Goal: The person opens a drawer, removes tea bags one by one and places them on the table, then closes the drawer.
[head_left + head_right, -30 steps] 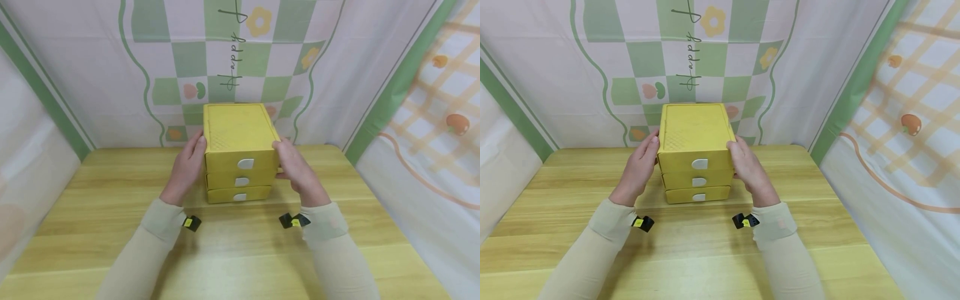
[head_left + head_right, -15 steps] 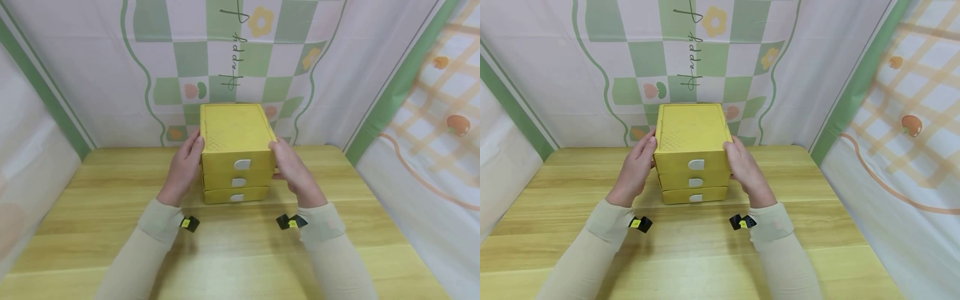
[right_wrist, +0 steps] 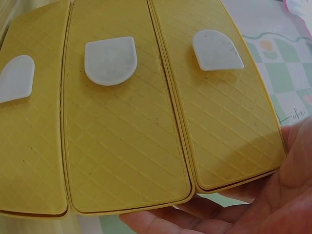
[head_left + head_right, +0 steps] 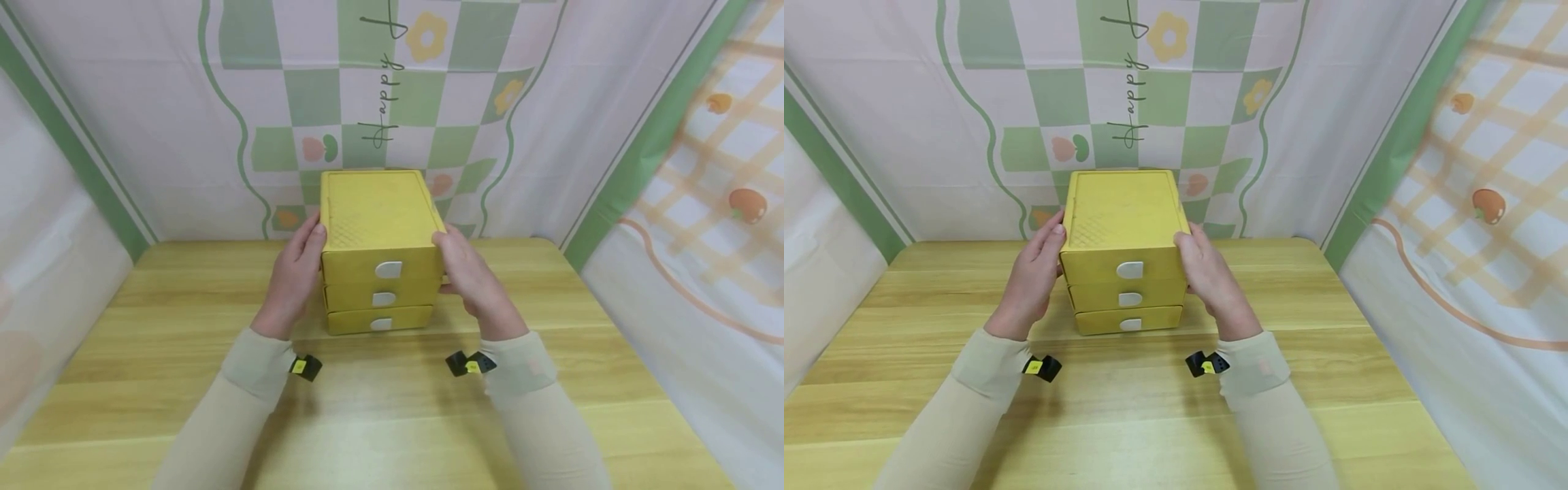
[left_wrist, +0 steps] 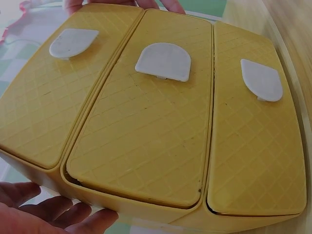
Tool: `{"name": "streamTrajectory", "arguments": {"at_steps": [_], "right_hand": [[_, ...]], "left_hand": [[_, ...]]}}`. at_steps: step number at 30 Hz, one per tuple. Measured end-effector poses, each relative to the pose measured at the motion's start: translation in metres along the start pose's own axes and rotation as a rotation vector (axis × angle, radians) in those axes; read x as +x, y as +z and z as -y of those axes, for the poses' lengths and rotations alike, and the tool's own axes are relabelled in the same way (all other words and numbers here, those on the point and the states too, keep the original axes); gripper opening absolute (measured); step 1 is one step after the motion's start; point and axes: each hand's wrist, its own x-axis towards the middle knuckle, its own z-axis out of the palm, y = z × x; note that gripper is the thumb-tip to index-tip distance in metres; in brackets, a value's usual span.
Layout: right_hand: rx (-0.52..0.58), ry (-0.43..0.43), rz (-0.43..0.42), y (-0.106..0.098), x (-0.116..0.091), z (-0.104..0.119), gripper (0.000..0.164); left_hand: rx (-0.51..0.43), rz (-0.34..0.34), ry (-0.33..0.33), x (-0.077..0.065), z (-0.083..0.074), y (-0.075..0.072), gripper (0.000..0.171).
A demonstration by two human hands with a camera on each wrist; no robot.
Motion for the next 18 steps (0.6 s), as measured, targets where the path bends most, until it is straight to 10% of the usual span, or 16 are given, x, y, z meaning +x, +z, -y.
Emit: {"name": "streamTrajectory", "arguments": {"at_steps": [18], "right_hand": [[0.003,-0.025,0.001,0.01,0.0012,0.0017,0.063]], "left_hand": [[0.016,-0.038,-0.002,-0.0031,0.001,-0.0078,0.062]]}}
